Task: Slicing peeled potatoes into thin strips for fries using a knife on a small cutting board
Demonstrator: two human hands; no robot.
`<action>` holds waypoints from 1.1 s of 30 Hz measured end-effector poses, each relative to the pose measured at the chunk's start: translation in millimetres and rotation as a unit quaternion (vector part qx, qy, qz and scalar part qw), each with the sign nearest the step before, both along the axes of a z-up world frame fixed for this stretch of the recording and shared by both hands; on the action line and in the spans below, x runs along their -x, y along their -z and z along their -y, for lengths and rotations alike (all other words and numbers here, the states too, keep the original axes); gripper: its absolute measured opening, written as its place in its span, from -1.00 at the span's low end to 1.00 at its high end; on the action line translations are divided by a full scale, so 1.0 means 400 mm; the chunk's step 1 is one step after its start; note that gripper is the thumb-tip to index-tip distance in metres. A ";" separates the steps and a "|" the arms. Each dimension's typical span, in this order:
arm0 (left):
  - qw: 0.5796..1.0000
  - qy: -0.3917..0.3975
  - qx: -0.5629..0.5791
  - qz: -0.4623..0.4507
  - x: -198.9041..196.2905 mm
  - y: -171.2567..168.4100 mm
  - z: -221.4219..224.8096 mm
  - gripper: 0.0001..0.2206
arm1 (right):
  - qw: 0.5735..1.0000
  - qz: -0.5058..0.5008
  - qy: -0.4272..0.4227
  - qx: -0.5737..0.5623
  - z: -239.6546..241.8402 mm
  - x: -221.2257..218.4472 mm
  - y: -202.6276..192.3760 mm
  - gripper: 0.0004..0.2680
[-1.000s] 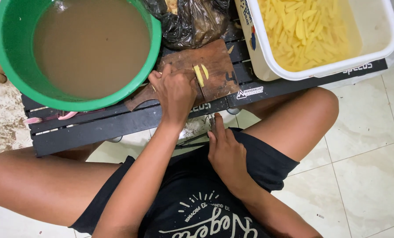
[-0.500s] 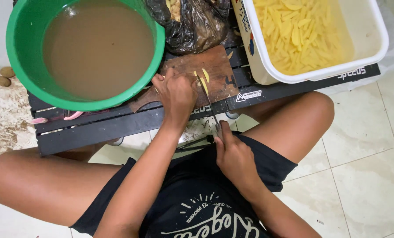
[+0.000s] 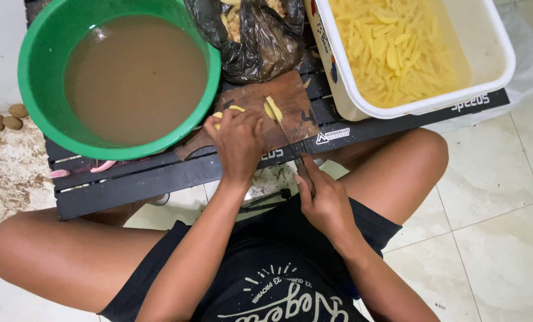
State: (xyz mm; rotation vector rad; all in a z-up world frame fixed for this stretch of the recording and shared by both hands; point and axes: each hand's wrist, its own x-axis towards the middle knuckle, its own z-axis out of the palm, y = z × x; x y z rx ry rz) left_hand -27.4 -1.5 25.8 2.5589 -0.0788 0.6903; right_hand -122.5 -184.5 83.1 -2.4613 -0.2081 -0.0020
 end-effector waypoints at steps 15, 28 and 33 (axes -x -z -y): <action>0.996 0.076 -0.043 -0.004 -0.011 -0.076 0.016 -0.83 | 0.990 0.084 0.016 0.114 0.056 -0.043 0.079 -0.68; 0.976 0.104 -0.165 -0.095 -0.128 -0.036 0.018 -0.73 | 0.974 0.155 0.037 0.160 0.076 -0.038 0.102 -0.72; 0.957 0.126 -0.180 -0.190 -0.172 -0.014 0.003 -0.84 | 0.994 0.095 0.005 0.059 0.071 -0.028 0.098 -0.69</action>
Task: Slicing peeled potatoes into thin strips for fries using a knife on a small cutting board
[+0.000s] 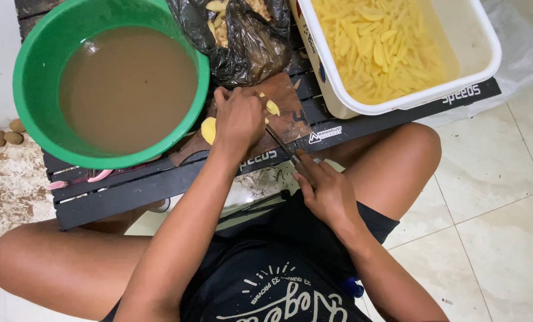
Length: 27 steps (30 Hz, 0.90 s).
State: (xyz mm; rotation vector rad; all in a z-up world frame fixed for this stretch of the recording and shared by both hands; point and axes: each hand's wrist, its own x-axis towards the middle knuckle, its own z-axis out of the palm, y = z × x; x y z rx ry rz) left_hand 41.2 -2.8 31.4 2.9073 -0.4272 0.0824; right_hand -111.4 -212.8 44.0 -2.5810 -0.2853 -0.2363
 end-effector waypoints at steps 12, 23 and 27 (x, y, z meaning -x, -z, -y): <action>0.998 -0.043 0.007 0.052 -0.015 -0.091 0.048 -0.86 | 0.999 0.022 -0.008 0.043 0.023 -0.002 -0.019 -0.68; 0.982 -0.046 0.179 0.031 0.086 -0.100 -0.044 -0.82 | 0.993 -0.074 0.019 -0.090 0.024 -0.021 -0.057 -0.70; 0.987 -0.066 0.141 0.032 0.170 -0.141 -0.087 -0.84 | 0.987 -0.097 0.049 -0.120 0.015 -0.028 -0.062 -0.69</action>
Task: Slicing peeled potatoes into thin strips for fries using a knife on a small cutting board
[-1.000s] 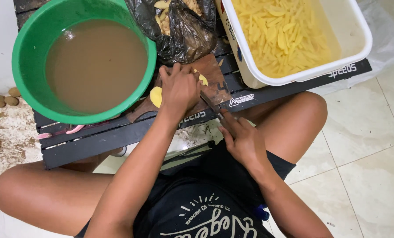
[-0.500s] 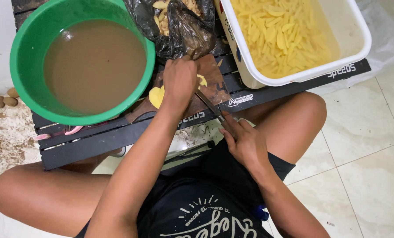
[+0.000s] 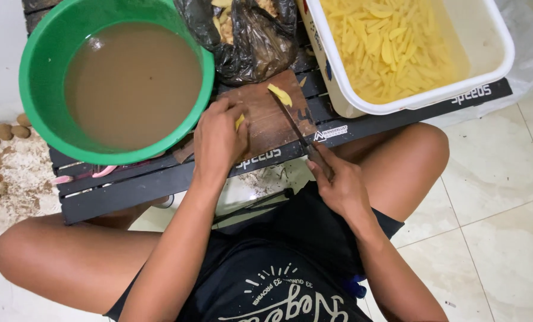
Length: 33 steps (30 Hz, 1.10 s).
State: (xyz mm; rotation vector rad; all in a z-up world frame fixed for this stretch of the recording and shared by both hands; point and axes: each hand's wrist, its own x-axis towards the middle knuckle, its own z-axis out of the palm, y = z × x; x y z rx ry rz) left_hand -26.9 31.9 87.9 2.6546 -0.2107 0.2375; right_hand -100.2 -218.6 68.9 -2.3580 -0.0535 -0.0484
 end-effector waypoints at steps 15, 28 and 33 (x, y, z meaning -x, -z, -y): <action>0.999 -0.040 0.013 0.015 0.020 0.117 -0.041 -0.46 | 0.997 -0.019 -0.035 -0.070 -0.018 0.019 0.018 -0.69; 0.998 -0.026 0.029 0.058 -0.004 0.150 -0.031 -0.51 | 0.996 -0.018 -0.023 -0.081 -0.022 0.016 0.029 -0.69; 0.996 -0.052 0.009 0.078 0.004 0.145 -0.022 -0.49 | 0.995 -0.062 -0.031 -0.074 -0.024 0.022 0.028 -0.68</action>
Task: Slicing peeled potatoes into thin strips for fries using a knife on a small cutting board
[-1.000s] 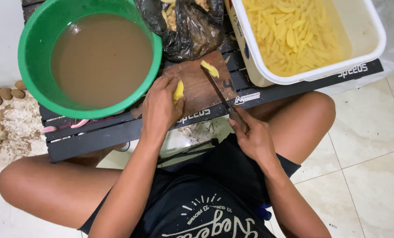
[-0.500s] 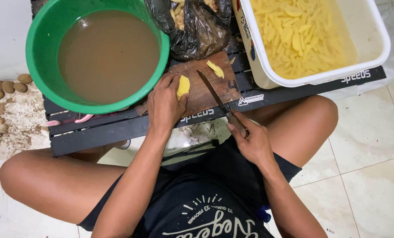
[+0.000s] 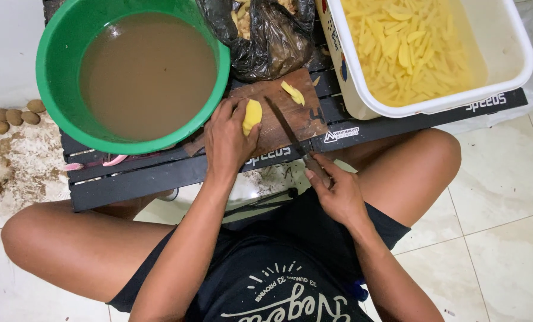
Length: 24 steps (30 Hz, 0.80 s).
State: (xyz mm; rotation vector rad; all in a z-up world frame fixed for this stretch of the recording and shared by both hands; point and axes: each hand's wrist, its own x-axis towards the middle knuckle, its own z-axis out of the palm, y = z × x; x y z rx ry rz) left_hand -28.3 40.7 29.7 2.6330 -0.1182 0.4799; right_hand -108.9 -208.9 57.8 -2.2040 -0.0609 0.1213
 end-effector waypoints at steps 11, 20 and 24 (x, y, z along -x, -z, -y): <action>1.000 0.026 -0.005 0.014 -0.010 -0.010 0.003 -0.46 | 0.999 -0.029 -0.005 -0.027 -0.010 0.011 0.017 -0.66; 0.999 0.000 0.007 0.052 -0.011 0.018 0.012 -0.48 | 0.998 -0.033 0.034 -0.033 0.006 0.002 0.031 -0.68; 0.998 -0.009 0.022 0.052 -0.007 0.019 0.003 -0.49 | 0.999 -0.019 0.040 -0.021 -0.013 0.006 0.014 -0.67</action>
